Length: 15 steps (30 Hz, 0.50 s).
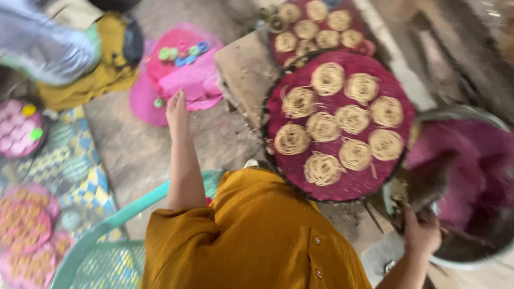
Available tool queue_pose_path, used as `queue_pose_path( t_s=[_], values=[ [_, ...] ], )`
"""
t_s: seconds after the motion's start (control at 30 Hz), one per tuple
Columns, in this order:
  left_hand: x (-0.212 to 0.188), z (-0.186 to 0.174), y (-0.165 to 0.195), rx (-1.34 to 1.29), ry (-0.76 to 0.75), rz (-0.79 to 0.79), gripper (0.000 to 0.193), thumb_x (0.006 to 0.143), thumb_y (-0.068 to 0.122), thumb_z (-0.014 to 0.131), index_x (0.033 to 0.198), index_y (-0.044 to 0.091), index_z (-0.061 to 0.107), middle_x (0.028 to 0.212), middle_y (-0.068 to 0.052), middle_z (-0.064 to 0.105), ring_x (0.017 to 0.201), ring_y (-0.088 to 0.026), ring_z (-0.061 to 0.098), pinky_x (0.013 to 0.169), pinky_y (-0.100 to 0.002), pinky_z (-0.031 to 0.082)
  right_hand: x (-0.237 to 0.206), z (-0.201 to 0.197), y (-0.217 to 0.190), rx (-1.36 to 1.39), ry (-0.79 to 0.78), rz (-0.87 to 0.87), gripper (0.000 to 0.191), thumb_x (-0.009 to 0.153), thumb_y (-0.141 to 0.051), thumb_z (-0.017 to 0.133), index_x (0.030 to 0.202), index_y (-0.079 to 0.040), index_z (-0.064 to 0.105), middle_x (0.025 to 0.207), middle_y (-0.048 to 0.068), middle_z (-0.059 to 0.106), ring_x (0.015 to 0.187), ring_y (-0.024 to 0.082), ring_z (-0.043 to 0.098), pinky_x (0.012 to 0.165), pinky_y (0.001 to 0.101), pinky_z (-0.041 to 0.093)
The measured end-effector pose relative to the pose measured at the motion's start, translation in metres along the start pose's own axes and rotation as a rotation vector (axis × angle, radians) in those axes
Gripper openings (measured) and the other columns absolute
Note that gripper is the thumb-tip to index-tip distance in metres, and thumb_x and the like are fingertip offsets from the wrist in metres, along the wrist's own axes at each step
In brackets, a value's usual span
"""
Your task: The person scoops dough from a basin into a manual noodle press, pulls down the press lever to extrude noodles onto a round tray, and cuts the strands free, repeating the cycle to build up nests of noodles on the tray.
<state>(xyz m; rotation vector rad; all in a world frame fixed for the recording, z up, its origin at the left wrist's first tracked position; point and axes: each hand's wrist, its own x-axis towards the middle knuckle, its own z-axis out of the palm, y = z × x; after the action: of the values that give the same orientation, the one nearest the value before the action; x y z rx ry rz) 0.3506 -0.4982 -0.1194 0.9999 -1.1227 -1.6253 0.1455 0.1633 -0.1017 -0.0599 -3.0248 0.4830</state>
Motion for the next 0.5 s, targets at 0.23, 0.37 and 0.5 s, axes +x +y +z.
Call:
queue_pose_path(
  t_s=[0.23, 0.37, 0.5],
  values=[
    [0.025, -0.063, -0.053, 0.016, 0.241, -0.392, 0.015, 0.097, 0.032, 0.066, 0.097, 0.017, 0.067, 0.069, 0.009, 0.046, 0.054, -0.003, 0.035, 0.046, -0.022, 0.027, -0.01, 0.002, 0.006, -0.101, 0.095, -0.086, 0.058, 0.102, -0.06, 0.07, 0.109, -0.002, 0.076, 0.095, 0.013, 0.077, 0.089, 0.029, 0.075, 0.089, 0.0448, 0.057],
    [0.059, -0.064, -0.091, 0.036, 0.215, -0.463, 0.015, 0.091, 0.031, 0.065, 0.1, 0.019, 0.069, 0.077, 0.01, 0.052, 0.06, -0.004, 0.04, 0.048, -0.023, 0.031, -0.008, 0.001, -0.012, -0.04, 0.151, -0.172, 0.055, 0.103, -0.054, 0.07, 0.108, 0.0, 0.074, 0.096, 0.014, 0.075, 0.089, 0.026, 0.074, 0.089, 0.0393, 0.057],
    [0.111, -0.051, -0.123, 0.198, 0.179, -0.672, 0.027, 0.092, 0.039, 0.064, 0.106, 0.016, 0.068, 0.089, 0.003, 0.058, 0.072, -0.013, 0.046, 0.055, -0.031, 0.038, -0.006, 0.0, -0.058, -0.074, 0.195, -0.109, 0.053, 0.103, -0.052, 0.069, 0.113, 0.0, 0.071, 0.1, 0.014, 0.073, 0.092, 0.026, 0.072, 0.09, 0.0393, 0.056]
  ],
)
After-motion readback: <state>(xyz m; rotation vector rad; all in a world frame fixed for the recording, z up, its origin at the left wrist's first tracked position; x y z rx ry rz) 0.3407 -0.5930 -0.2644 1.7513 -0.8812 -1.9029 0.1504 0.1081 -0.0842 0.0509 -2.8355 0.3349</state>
